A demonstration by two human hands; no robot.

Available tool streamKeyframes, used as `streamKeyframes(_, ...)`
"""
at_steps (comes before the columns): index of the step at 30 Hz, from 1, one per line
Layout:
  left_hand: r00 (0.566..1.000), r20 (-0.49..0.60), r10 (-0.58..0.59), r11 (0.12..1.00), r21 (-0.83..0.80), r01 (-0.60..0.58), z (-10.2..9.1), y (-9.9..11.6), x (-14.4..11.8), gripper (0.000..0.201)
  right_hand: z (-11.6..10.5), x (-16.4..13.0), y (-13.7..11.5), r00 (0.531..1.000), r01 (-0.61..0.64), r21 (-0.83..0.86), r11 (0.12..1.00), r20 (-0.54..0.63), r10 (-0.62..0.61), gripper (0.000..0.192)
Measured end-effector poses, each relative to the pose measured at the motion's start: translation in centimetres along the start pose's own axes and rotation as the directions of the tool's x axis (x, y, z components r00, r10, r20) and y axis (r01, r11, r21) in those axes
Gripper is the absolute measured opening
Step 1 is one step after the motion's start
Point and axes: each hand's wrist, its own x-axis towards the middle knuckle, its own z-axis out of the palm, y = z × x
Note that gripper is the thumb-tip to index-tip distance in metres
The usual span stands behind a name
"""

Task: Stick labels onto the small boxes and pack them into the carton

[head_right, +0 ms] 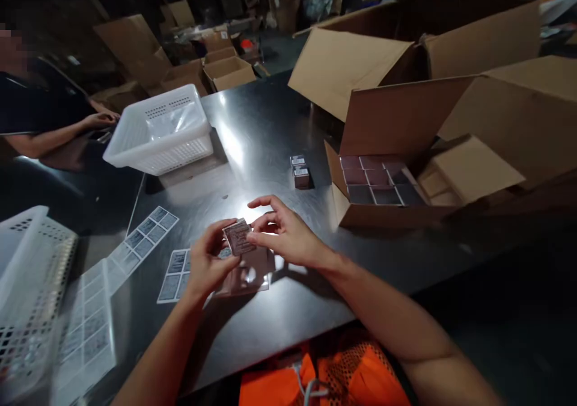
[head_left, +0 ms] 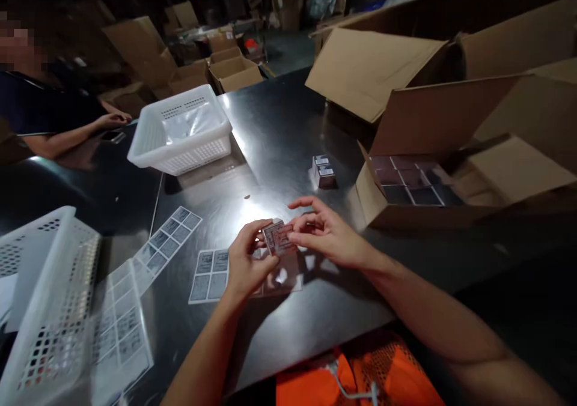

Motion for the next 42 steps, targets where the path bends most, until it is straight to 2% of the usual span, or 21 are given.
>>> streamKeyframes(4, 1.000, 0.011, -0.009, 1.000, 0.008, 0.009, 0.0, 0.3, -0.2, 0.049, 0.4, -0.1, 0.2, 0.995, -0.081, 0.034, 0.996, -0.046, 0.083, 0.061)
streamKeyframes(7, 0.999, 0.033, 0.009, 1.000, 0.018, -0.010, 0.0, 0.1, -0.3, 0.050, 0.4, -0.1, 0.3, 0.994, -0.089, 0.025, 0.996, -0.058, 0.090, 0.066)
streamKeyframes(14, 0.998, 0.044, 0.043, 0.995, 0.092, -0.047, 0.0, 0.2, -0.4, 0.053, 0.3, 0.0, 0.6, 0.993, -0.086, 0.001, 0.996, -0.077, 0.086, 0.064)
streamKeyframes(22, 0.996, 0.035, 0.087, 0.994, 0.065, -0.089, 0.0, 0.5, -0.4, 0.054, 0.2, 0.0, 0.6, 0.993, -0.084, -0.014, 0.996, -0.082, 0.083, 0.063)
streamKeyframes(27, 0.997, 0.030, 0.076, 0.994, 0.078, -0.078, 0.1, 0.6, -0.4, 0.053, 0.6, -0.1, 0.8, 0.993, -0.067, -0.051, 0.996, -0.103, 0.061, 0.060)
streamKeyframes(30, 0.998, 0.034, 0.060, 0.993, 0.098, -0.063, 0.3, 0.5, -0.6, 0.052, 0.8, -0.2, 1.2, 0.988, -0.043, -0.120, 0.992, -0.149, 0.025, 0.058)
streamKeyframes(34, 0.999, 0.035, -0.007, 0.999, 0.044, 0.005, 0.4, 0.4, -0.5, 0.052, -0.5, 0.2, 1.4, 0.967, -0.057, -0.383, 0.922, -0.253, -0.045, 0.062)
streamKeyframes(36, 0.998, -0.002, -0.057, 0.998, -0.021, 0.057, 0.0, 0.3, -0.2, 0.053, -1.4, 0.4, 1.2, 0.977, -0.063, -0.514, 0.856, -0.208, -0.053, 0.058)
streamKeyframes(38, 0.987, -0.108, -0.120, 0.991, -0.069, 0.113, -0.7, 0.0, 0.4, 0.053, -1.5, 0.4, 1.2, 0.998, 0.005, -0.632, 0.775, -0.048, -0.045, 0.050)
streamKeyframes(40, 0.945, -0.267, -0.188, 0.981, -0.085, 0.172, -1.5, -0.4, 1.2, 0.052, -0.6, 0.2, 1.8, 0.987, 0.143, -0.738, 0.660, 0.152, -0.044, 0.046)
streamKeyframes(42, 0.890, -0.398, -0.223, 0.974, -0.067, 0.214, -2.3, -0.7, 1.8, 0.051, 1.1, -0.1, 3.0, 0.956, 0.271, -0.810, 0.521, 0.288, -0.049, 0.052)
